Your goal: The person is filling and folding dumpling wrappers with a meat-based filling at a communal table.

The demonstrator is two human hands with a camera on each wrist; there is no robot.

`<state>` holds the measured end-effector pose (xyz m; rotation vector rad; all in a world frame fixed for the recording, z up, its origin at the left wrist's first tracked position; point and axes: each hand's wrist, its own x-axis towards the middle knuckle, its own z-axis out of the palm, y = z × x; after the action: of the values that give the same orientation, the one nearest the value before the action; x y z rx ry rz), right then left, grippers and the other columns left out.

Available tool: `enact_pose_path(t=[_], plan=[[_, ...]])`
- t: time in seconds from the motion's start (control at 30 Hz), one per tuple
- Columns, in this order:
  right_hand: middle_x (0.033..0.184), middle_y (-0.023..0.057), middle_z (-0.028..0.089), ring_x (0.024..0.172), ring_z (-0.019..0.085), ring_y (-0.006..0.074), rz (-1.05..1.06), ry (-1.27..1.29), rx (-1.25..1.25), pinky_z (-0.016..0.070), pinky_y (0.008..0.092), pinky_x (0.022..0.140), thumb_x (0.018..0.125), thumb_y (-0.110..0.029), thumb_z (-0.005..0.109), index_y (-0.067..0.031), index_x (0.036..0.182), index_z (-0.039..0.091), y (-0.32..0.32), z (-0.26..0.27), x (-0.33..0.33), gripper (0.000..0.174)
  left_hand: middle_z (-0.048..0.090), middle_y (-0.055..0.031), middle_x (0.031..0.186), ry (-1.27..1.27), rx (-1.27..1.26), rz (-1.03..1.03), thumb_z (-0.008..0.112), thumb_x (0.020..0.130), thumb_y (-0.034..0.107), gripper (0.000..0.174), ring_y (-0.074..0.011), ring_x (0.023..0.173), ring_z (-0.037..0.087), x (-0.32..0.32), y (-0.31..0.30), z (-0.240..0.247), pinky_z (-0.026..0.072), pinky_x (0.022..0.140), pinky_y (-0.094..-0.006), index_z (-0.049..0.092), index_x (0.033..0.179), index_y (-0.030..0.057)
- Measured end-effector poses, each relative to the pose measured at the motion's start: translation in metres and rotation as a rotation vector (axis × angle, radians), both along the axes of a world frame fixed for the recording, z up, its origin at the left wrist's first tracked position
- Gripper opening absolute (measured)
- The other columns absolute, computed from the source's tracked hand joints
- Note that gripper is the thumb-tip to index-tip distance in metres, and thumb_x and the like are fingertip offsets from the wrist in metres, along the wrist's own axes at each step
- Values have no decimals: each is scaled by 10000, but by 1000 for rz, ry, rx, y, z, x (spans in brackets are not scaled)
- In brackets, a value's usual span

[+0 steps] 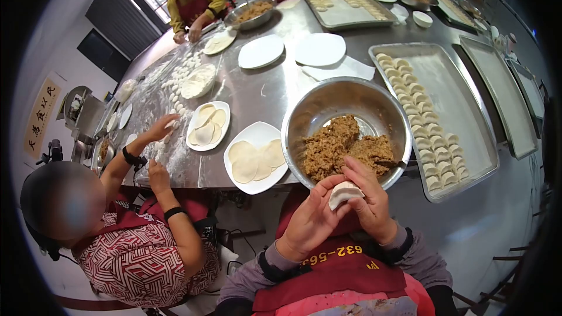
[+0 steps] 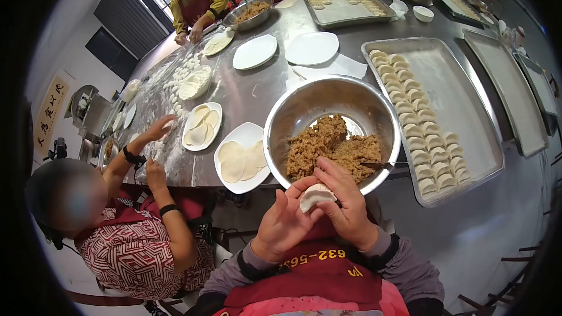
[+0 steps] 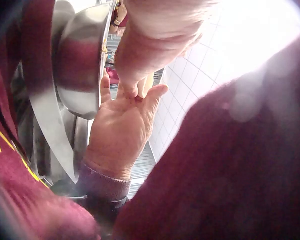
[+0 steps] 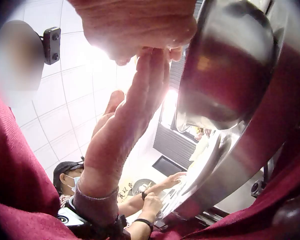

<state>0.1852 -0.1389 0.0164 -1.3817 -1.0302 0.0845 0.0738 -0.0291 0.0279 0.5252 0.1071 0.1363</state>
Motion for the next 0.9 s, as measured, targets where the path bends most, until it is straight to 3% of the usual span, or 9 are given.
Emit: enact_pose_path(t=[0.03,0.33,0.57,0.77,0.9], plan=[[1259,217,538,1208,479,371,-36,-21,-1,361,427,1009,940,-273,495,16,1121,617,1,2,-1,362,434,-96,1331,-17,-1,-9,460,923,497,657,-214,1247,420,1,0,-1,311,1071,-388,315,1364,33],[1132,197,621,1110,562,382,-38,-160,15,404,442,955,906,-180,552,15,1058,642,-1,-11,6,263,418,-88,1360,54,-12,-38,441,922,520,711,-199,1257,413,2,-5,-3,311,1075,-382,263,1411,36],[1203,173,598,1229,475,355,69,60,-15,362,420,1016,850,-113,619,-5,1065,655,0,4,1,243,437,-94,1345,33,28,-40,404,914,569,744,-192,1255,417,-2,5,-7,323,1063,-366,280,1398,18],[1272,158,558,1253,448,352,100,-3,-56,347,417,1028,847,-109,626,-48,1067,672,-3,-6,5,232,448,-94,1335,48,44,-77,391,909,581,744,-194,1251,426,-3,6,-7,316,1072,-374,294,1392,22],[1319,153,521,1315,369,341,136,95,-60,304,412,1057,814,-92,660,-59,1082,674,0,5,4,271,436,-100,1340,-55,19,-137,363,942,534,701,-176,1250,428,-1,16,-6,325,1075,-349,286,1389,0]])
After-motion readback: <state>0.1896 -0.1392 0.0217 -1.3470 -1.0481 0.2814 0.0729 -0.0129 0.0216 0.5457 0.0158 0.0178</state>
